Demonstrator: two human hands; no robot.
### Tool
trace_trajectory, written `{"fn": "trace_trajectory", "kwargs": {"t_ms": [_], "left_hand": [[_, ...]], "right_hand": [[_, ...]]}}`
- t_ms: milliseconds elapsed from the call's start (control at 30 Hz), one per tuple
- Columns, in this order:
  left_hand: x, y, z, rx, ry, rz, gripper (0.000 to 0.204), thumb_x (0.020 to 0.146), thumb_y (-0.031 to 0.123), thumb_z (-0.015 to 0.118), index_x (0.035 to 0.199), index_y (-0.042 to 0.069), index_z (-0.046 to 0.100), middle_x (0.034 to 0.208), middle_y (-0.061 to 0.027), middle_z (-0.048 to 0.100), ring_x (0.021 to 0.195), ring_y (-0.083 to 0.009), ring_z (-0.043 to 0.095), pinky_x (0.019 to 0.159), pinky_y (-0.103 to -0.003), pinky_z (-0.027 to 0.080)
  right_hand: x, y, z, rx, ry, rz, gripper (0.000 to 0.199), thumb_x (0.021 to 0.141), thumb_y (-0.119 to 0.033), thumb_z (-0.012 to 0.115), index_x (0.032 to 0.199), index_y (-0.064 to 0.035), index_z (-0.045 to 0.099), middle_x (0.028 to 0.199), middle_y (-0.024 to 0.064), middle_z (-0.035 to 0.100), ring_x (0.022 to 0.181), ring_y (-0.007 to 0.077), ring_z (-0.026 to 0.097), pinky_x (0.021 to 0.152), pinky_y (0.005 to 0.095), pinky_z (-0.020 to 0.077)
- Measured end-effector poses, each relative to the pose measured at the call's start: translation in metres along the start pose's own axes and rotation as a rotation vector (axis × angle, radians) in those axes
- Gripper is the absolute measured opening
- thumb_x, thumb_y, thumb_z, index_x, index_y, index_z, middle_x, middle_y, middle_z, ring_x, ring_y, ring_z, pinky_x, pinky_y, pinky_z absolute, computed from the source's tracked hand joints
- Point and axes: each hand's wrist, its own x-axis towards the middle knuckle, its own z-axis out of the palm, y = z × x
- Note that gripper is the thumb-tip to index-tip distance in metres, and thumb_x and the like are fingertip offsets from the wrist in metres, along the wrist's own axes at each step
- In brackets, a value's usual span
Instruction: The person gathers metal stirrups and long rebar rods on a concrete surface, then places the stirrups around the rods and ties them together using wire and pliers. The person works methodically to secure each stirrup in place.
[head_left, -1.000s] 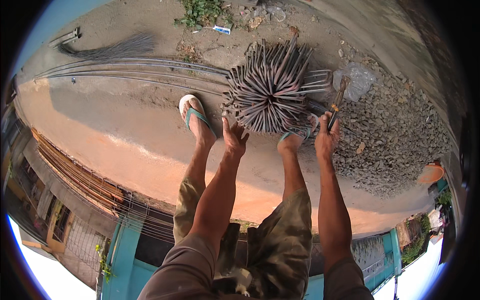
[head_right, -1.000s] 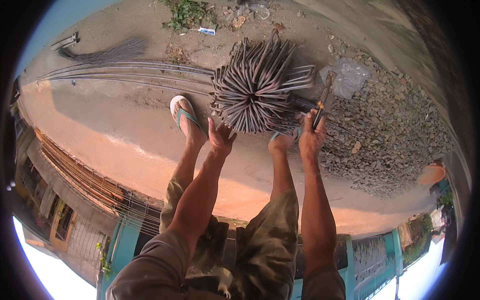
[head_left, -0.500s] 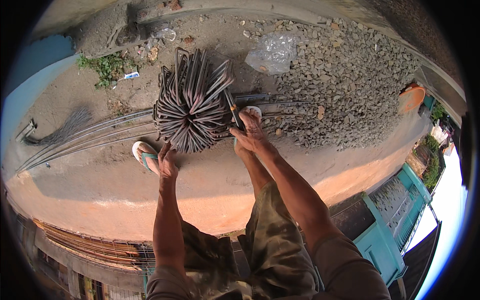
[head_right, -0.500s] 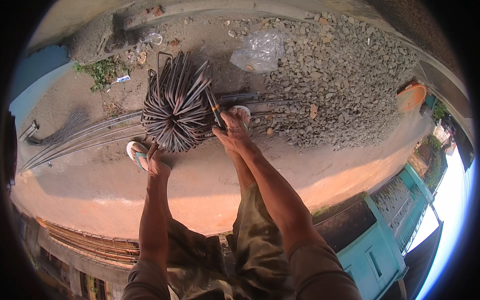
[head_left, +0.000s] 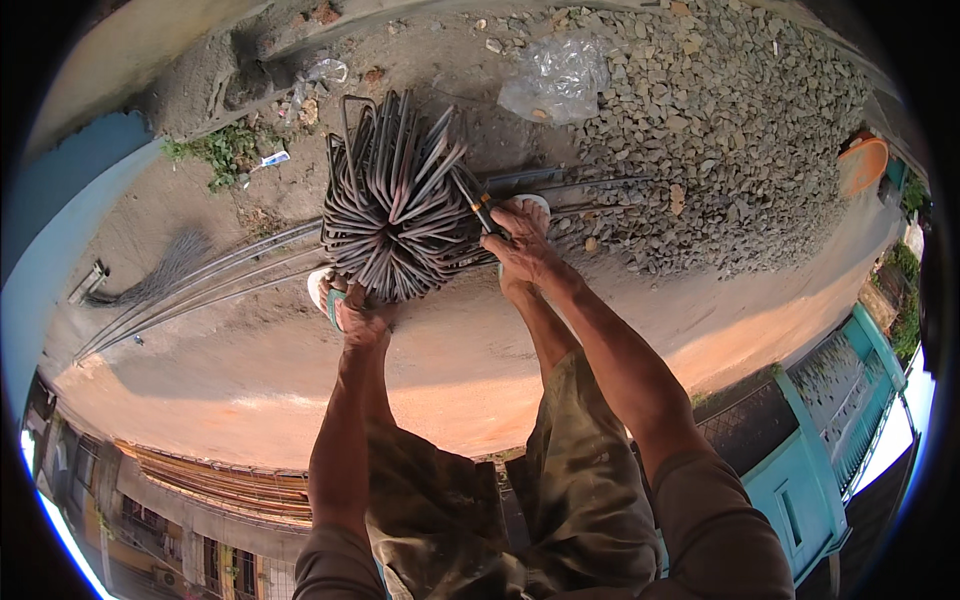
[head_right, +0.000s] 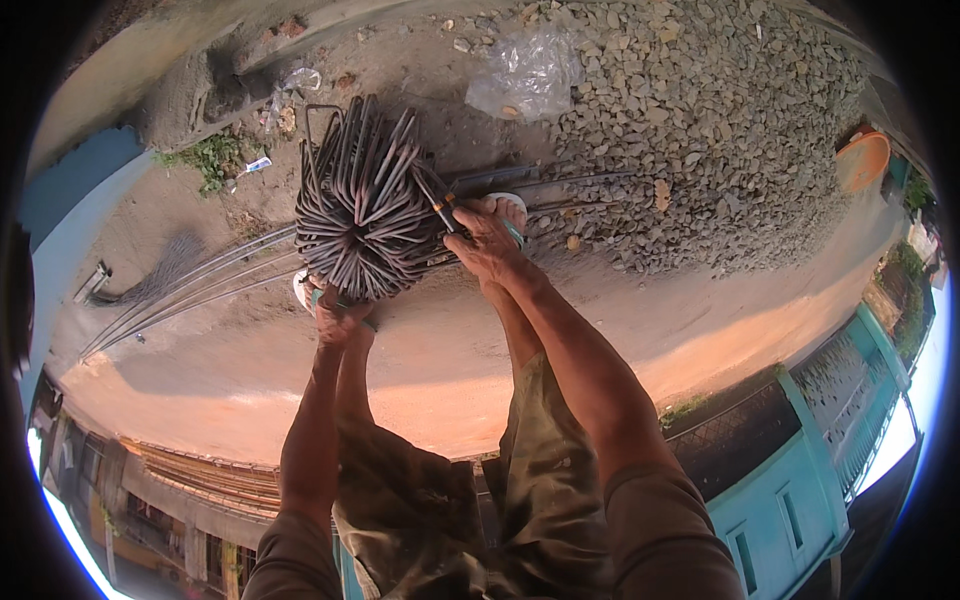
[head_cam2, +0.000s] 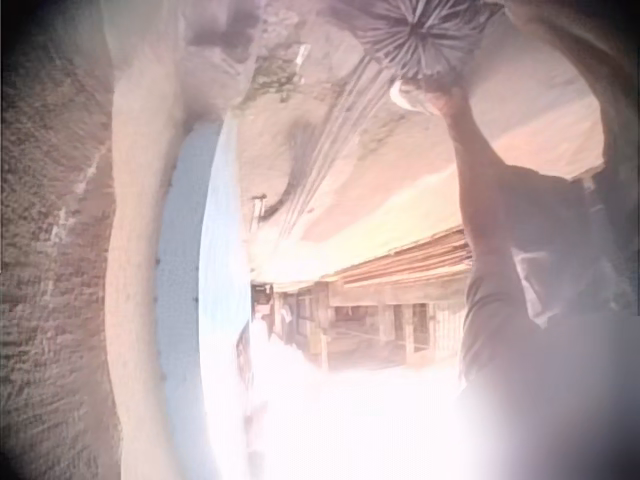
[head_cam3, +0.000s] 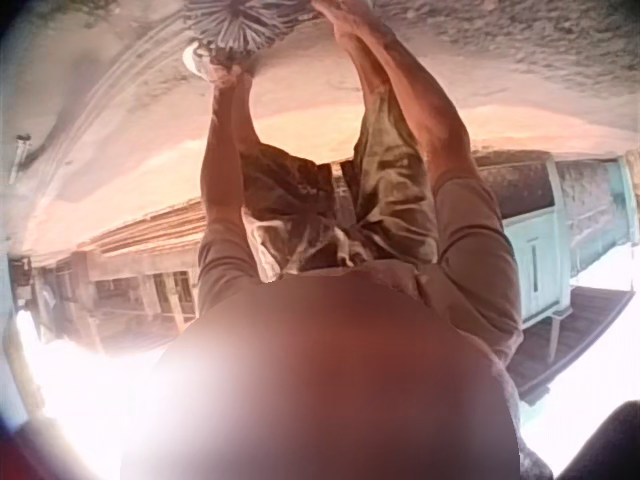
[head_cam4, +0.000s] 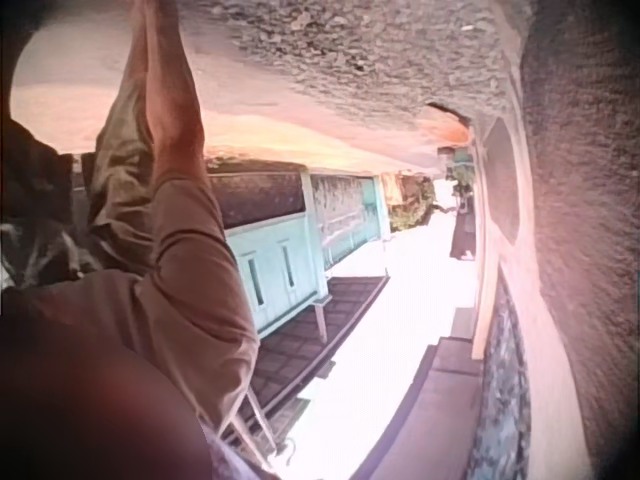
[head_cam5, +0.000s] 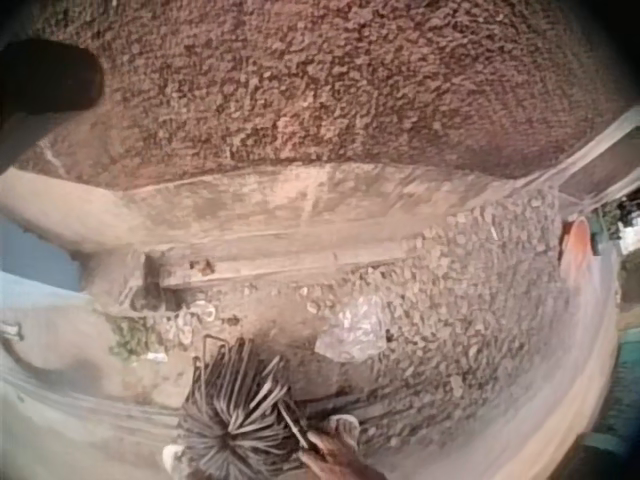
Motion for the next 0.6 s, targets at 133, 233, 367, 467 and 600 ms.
{"fn": "trace_trajectory", "kwargs": {"t_ms": [133,233,367,467,600], "left_hand": [[-0.013,-0.003,0.001,-0.643,0.168,-0.248,0.054,0.065,0.015,0.079,0.114,0.005,0.060,0.120,-0.0086,0.061,0.109,-0.0241,0.057,0.098,-0.035,0.042],[-0.012,0.020,0.003,-0.348,0.131,-0.130,0.038,0.059,0.013,0.079,0.094,0.001,0.066,0.103,-0.0094,0.065,0.094,-0.0234,0.058,0.088,-0.034,0.044],[-0.013,0.066,-0.016,-0.008,0.028,0.170,0.031,0.064,0.010,0.075,0.091,0.000,0.064,0.090,-0.0077,0.065,0.085,-0.0197,0.057,0.078,-0.035,0.045],[-0.012,0.147,-0.019,-0.281,0.117,-0.067,0.019,0.073,0.013,0.072,0.081,-0.001,0.063,0.074,-0.0019,0.060,0.067,-0.0124,0.049,0.061,-0.031,0.040],[-0.006,0.202,-0.042,-0.234,0.130,-0.192,0.025,0.077,0.018,0.072,0.083,-0.004,0.064,0.064,0.0007,0.055,0.060,-0.0078,0.042,0.055,-0.027,0.037]], "right_hand": [[0.014,-0.029,-0.005,-0.047,-0.172,0.124,0.030,0.082,-0.027,0.061,0.099,-0.0055,0.050,0.102,0.0174,0.050,0.096,0.0369,0.047,0.085,0.0504,0.0337],[0.006,-0.023,-0.007,-0.199,0.021,-0.205,0.020,0.081,-0.018,0.059,0.078,-0.0029,0.046,0.083,0.0159,0.047,0.076,0.0320,0.052,0.067,0.0459,0.0431],[-0.005,-0.045,-0.016,-0.311,0.185,-0.425,0.021,0.082,-0.010,0.058,0.073,-0.0012,0.041,0.079,0.0155,0.041,0.073,0.0290,0.051,0.064,0.0454,0.0426],[-0.022,-0.058,-0.024,-0.163,-0.090,-0.146,0.025,0.082,-0.006,0.058,0.070,-0.0005,0.038,0.080,0.0156,0.040,0.072,0.0280,0.050,0.062,0.0449,0.0423],[-0.035,-0.093,-0.046,-0.178,0.213,-0.385,0.024,0.079,0.000,0.060,0.074,-0.0022,0.036,0.085,0.0176,0.041,0.071,0.0290,0.050,0.059,0.0459,0.0425]]}}
